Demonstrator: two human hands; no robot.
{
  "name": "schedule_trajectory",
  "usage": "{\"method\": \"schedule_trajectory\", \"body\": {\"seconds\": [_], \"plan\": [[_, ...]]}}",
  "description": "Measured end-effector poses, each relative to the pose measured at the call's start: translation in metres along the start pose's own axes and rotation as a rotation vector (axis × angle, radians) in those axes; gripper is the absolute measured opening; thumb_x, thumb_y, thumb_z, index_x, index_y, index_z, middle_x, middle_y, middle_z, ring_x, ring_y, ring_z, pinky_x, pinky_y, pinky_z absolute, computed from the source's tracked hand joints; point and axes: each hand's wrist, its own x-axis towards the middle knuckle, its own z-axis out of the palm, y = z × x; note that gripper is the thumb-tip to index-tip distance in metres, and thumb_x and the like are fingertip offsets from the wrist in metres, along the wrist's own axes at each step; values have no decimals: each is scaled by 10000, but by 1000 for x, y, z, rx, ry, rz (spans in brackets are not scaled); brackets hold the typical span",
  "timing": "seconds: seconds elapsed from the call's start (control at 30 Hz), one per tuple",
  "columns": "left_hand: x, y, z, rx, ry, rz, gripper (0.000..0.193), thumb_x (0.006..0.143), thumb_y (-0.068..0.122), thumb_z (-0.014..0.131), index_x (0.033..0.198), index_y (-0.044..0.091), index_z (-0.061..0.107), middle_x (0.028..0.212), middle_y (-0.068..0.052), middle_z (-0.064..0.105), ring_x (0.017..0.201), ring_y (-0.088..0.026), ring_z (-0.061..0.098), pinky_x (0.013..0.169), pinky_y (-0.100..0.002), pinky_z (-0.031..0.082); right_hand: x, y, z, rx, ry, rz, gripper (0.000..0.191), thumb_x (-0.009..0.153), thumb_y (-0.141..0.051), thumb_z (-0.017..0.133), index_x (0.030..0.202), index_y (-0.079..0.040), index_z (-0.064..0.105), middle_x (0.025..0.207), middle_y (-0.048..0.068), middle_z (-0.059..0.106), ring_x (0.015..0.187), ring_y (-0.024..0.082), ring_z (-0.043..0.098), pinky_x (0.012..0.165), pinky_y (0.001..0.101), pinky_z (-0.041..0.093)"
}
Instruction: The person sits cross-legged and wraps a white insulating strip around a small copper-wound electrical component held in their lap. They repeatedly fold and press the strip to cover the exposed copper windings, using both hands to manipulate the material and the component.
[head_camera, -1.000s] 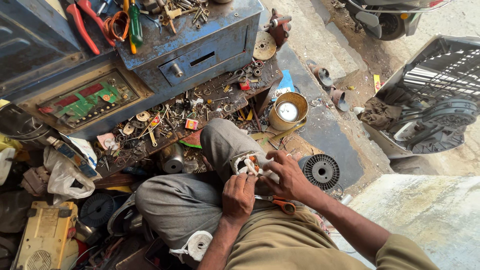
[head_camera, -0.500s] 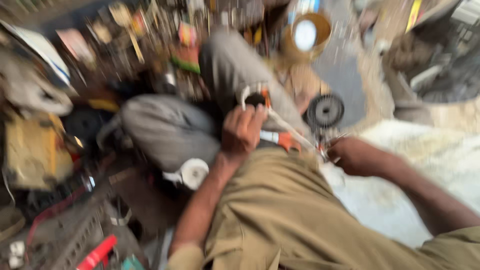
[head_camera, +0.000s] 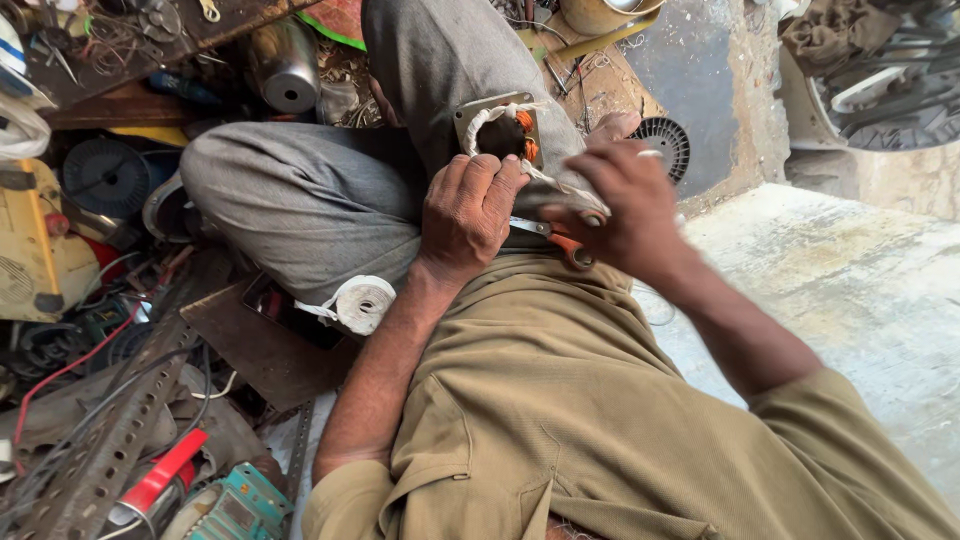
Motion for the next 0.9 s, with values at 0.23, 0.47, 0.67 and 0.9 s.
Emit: {"method": "schedule_trajectory", "body": {"seconds": [0.23,0.47,0.67,0.9], "plan": [[5,-1,-9,-139,26,-21,310,985,133,749,1233,-23,649,1004,-124,570,856,-283,585,755,-404,517,3,-2,-3,1485,-446,838,250,1061,-214,552,997,-2,668,624,-10,553,527,119,469,537,277,414],[10,11,-16,-115,-272,180,145,949,168,634,1015,54,694,853,-55,567,784,-220,592,663,-399,473,-8,13,-22,1296,-729,849,424,1038,-336,490,941,13,709,615,91,663,482,155,573,416,264,398],[9,57,-26,-324,-560,266,144,901,133,662,764,88,657,765,-93,605,667,-234,611,618,-411,488,3,2,-8,689,-95,362,308,1051,-297,633,1105,-3,707,865,46,678,719,72,626,562,250,486],[9,49,-33,-715,-389,99,178,848,156,754,920,13,677,846,-120,640,779,-316,659,711,-436,539,20,-7,17,529,-390,550,406,1033,-321,663,824,27,677,621,59,593,596,84,503,524,302,424]]}}
